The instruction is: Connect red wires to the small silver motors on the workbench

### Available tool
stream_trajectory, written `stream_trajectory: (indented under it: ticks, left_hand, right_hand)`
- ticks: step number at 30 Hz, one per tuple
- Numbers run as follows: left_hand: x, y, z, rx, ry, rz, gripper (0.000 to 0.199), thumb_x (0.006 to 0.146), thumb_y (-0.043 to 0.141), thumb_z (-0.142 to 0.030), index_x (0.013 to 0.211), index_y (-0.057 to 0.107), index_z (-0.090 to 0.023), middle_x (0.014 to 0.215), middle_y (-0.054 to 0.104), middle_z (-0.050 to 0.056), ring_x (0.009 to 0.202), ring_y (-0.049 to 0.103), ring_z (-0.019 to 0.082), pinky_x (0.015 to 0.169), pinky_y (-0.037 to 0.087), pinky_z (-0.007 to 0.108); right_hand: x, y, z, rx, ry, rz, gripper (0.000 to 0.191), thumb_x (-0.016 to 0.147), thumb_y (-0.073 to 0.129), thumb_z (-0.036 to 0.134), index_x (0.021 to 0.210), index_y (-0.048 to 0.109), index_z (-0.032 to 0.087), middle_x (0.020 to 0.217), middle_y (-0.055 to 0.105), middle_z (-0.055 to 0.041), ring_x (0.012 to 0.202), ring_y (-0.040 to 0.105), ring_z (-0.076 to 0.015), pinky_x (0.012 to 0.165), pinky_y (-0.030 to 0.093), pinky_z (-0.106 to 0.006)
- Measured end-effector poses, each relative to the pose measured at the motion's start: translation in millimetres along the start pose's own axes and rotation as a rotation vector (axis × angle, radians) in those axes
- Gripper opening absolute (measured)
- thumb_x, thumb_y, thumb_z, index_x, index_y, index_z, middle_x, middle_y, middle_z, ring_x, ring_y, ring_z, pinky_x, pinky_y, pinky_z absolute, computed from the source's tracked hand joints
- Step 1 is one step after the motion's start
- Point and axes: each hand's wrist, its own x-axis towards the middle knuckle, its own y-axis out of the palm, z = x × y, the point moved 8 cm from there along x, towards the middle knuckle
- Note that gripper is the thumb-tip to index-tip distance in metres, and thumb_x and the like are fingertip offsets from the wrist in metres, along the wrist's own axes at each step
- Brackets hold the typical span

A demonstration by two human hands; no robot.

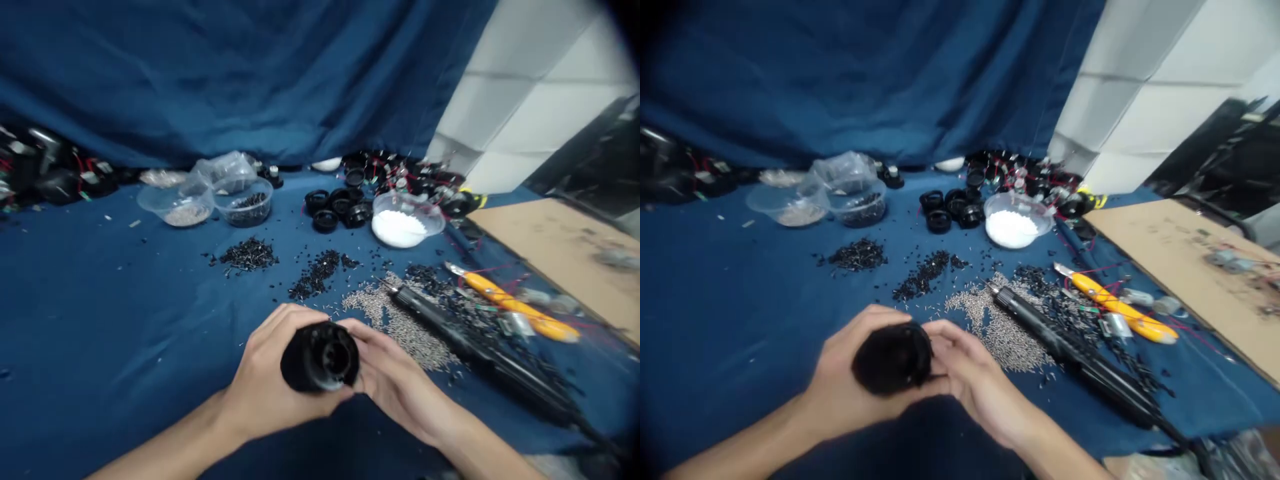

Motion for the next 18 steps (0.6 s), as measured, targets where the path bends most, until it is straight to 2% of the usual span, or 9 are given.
stream_trajectory:
  ticks: [2, 4, 7, 9, 12, 14, 15, 17, 18]
  left_hand:
    - [-5, 0.7, 22, 0.152, -0.132, 0.022, 0.049, 0.067, 0.079, -0.04, 0.105, 0.051, -0.024, 0.095, 0.065, 0.0, 0.083, 0.064, 0.017, 0.074, 0.052, 0.027]
    - [-12, -5.5, 35, 0.24, -0.208, 0.0, 0.045, 0.071, 0.075, -0.04, 0.103, 0.051, -0.021, 0.095, 0.065, 0.003, 0.085, 0.065, 0.021, 0.078, 0.051, 0.033]
    - [-32, -14.2, 36, 0.346, -0.243, -0.02, 0.046, 0.072, 0.072, -0.05, 0.099, 0.05, -0.021, 0.098, 0.063, 0.006, 0.093, 0.062, 0.027, 0.084, 0.048, 0.039]
    - [-50, -16.7, 33, 0.402, -0.277, 0.005, 0.045, 0.073, 0.068, -0.055, 0.097, 0.05, -0.021, 0.097, 0.062, 0.006, 0.094, 0.061, 0.029, 0.082, 0.048, 0.039]
    - [-73, -24.2, 35, 0.474, -0.352, 0.055, 0.043, 0.077, 0.063, -0.057, 0.098, 0.051, -0.021, 0.096, 0.061, 0.007, 0.091, 0.061, 0.029, 0.077, 0.049, 0.039]
    - [-80, -36.1, 44, 0.527, -0.405, 0.07, 0.048, 0.076, 0.063, -0.06, 0.1, 0.052, -0.02, 0.099, 0.061, 0.009, 0.093, 0.06, 0.032, 0.079, 0.048, 0.043]
    - [-80, -43.2, 50, 0.551, -0.431, 0.074, 0.05, 0.076, 0.062, -0.062, 0.101, 0.052, -0.019, 0.1, 0.061, 0.011, 0.095, 0.059, 0.034, 0.08, 0.048, 0.045]
    - [-76, -54.7, 65, 0.578, -0.468, 0.099, 0.057, 0.074, 0.062, -0.066, 0.104, 0.052, -0.019, 0.105, 0.06, 0.012, 0.101, 0.057, 0.036, 0.083, 0.047, 0.047]
    - [-73, -58.7, 73, 0.582, -0.483, 0.116, 0.06, 0.073, 0.062, -0.068, 0.108, 0.051, -0.02, 0.108, 0.059, 0.012, 0.103, 0.057, 0.036, 0.084, 0.047, 0.047]
  right_hand:
    - [-3, -13, 0, -0.314, -0.088, -0.088, 0.023, 0.097, 0.049, 0.037, 0.109, 0.056, 0.019, 0.092, 0.066, -0.0046, 0.079, 0.07, -0.0138, 0.071, 0.058, -0.027]
    - [-22, -19, 10, -0.641, -0.253, -0.2, 0.023, 0.097, 0.046, 0.038, 0.105, 0.054, 0.018, 0.089, 0.067, -0.0062, 0.078, 0.072, -0.0179, 0.071, 0.059, -0.032]
    - [-78, -10, 22, -0.921, -0.473, -0.317, 0.018, 0.095, 0.051, 0.034, 0.095, 0.058, 0.018, 0.084, 0.067, -0.0049, 0.075, 0.07, -0.0162, 0.073, 0.055, -0.029]
    - [-119, 1, 27, -1.097, -0.603, -0.369, 0.015, 0.094, 0.053, 0.03, 0.089, 0.061, 0.018, 0.079, 0.066, -0.0033, 0.072, 0.067, -0.0143, 0.073, 0.052, -0.027]
    - [-154, 6, 37, -1.321, -0.731, -0.423, 0.013, 0.091, 0.053, 0.026, 0.087, 0.064, 0.02, 0.074, 0.067, -0.0012, 0.068, 0.064, -0.0137, 0.069, 0.049, -0.026]
    - [-156, -8, 58, -1.445, -0.769, -0.494, 0.014, 0.089, 0.054, 0.028, 0.087, 0.066, 0.021, 0.076, 0.069, -0.0017, 0.07, 0.065, -0.0155, 0.071, 0.049, -0.028]
    - [-153, -22, 74, -1.496, -0.776, -0.558, 0.015, 0.087, 0.054, 0.029, 0.087, 0.067, 0.021, 0.08, 0.07, -0.0028, 0.074, 0.066, -0.0173, 0.075, 0.049, -0.03]
    - [-148, -62, 115, -1.575, -0.753, -0.751, 0.018, 0.087, 0.054, 0.032, 0.092, 0.067, 0.02, 0.096, 0.071, -0.0075, 0.09, 0.066, -0.0225, 0.087, 0.047, -0.037]
    - [-145, -86, 135, -1.605, -0.702, -0.841, 0.021, 0.087, 0.054, 0.034, 0.096, 0.066, 0.019, 0.101, 0.07, -0.0097, 0.093, 0.065, -0.025, 0.088, 0.046, -0.039]
